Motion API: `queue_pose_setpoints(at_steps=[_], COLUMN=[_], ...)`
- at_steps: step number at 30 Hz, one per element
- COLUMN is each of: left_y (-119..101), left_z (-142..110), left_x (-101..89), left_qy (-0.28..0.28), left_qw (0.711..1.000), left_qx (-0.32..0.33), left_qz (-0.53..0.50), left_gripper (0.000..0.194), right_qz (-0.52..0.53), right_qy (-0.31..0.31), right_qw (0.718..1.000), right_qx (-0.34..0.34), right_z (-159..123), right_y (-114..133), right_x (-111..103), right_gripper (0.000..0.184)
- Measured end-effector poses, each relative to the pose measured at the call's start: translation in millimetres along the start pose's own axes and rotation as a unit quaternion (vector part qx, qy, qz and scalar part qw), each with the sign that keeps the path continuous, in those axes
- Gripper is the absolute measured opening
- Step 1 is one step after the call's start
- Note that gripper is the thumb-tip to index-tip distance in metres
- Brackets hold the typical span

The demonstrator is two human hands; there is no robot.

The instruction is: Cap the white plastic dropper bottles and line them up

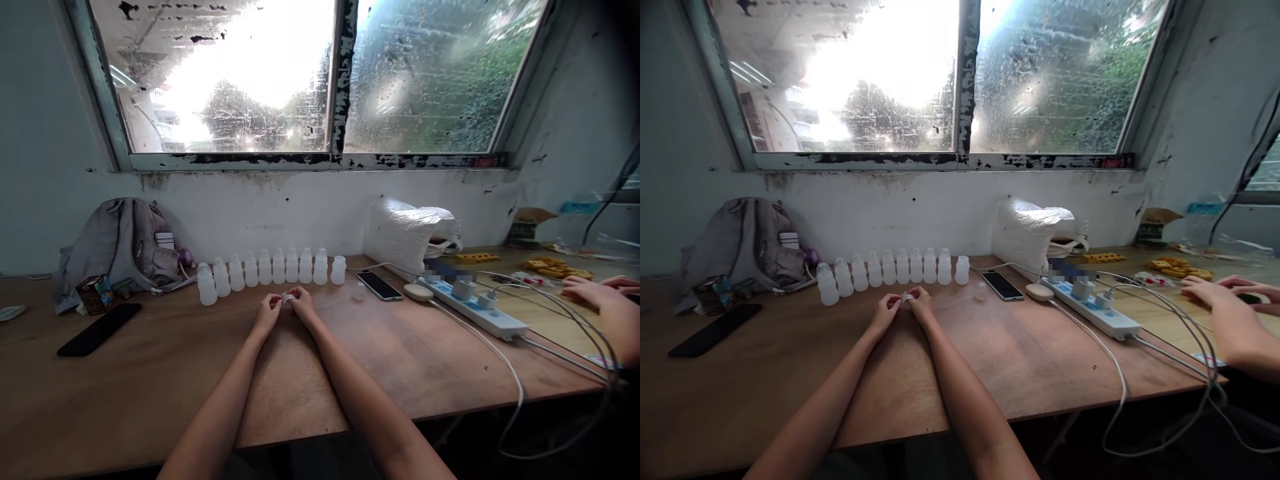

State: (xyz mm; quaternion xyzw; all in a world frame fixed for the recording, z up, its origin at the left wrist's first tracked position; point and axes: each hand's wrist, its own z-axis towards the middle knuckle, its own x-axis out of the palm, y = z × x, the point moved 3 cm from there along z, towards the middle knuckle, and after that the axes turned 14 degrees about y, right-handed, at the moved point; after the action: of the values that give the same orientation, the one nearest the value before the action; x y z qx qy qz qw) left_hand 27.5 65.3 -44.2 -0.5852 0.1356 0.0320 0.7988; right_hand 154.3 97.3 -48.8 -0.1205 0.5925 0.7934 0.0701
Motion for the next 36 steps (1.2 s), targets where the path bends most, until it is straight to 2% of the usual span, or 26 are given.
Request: queue_pose_setpoints(at_steps=[7, 12, 17, 19, 27, 32, 36], left_y=[-2.1, 1.9, 11.0, 11.8, 10.0, 4.1, -4.8], left_z=[-0.4, 2.3, 5.3, 5.6, 5.5, 2.3, -1.3], left_x=[-1.8, -1.1, -7.8, -10.1, -10.2, -11.5, -13.8], left_qy=[-0.002, 0.005, -0.03, -0.035, -0.02, -0.017, -0.029], left_qw=[0.999, 1.0, 0.999, 0.999, 0.997, 0.993, 0.986], left_qx=[-0.016, -0.014, -0.025, -0.024, -0.01, 0.001, 0.022], left_qz=[-0.028, -0.027, 0.002, 0.018, 0.072, 0.118, 0.165], left_gripper=[0.024, 0.018, 0.028, 0.023, 0.014, 0.015, 0.017], right_qz=[0.009, 0.051, 0.114, 0.131, 0.162, 0.176, 0.247], right_qy=[0.022, 0.052, 0.115, 0.128, 0.094, 0.118, 0.148], right_qw=[1.0, 0.997, 0.987, 0.983, 0.982, 0.976, 0.956], right_qx=[0.002, -0.002, 0.008, 0.02, 0.037, 0.044, 0.051], right_z=[-0.5, -0.8, -2.9, -4.0, -4.5, -5.2, -7.4], right_y=[-1.2, 2.9, 7.6, 8.3, 6.3, 8.7, 13.4], right_x=[1.6, 3.1, 8.6, 10.1, 8.0, 9.0, 8.6], right_gripper=[0.023, 0.039, 0.035, 0.033, 0.021, 0.02, 0.021])
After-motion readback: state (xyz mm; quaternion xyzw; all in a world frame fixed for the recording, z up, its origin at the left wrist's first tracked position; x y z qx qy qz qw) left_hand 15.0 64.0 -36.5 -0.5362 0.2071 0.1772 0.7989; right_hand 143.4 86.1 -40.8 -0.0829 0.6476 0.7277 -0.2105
